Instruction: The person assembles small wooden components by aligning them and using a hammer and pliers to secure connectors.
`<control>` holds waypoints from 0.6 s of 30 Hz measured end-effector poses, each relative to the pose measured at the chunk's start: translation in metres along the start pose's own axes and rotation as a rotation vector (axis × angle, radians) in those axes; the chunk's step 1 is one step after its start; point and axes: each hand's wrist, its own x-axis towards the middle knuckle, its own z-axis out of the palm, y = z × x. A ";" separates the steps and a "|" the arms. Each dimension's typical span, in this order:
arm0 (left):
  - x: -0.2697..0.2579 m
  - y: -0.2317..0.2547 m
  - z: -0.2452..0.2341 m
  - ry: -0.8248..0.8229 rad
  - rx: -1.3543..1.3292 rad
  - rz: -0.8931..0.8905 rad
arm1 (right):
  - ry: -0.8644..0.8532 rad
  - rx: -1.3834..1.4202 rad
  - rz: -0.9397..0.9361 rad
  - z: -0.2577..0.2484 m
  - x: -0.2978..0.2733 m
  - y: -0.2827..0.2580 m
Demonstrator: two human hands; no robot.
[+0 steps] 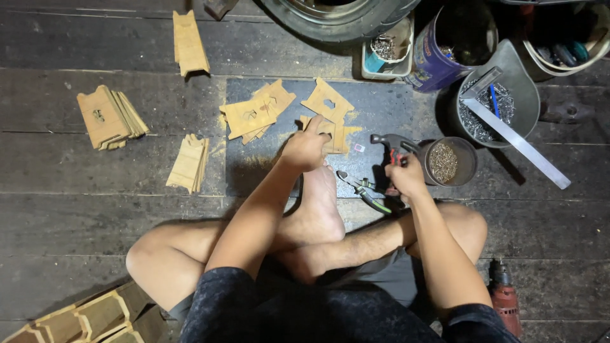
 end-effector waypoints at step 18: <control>-0.001 -0.003 0.014 0.102 0.069 0.013 | 0.001 -0.367 -0.856 0.044 -0.127 -0.052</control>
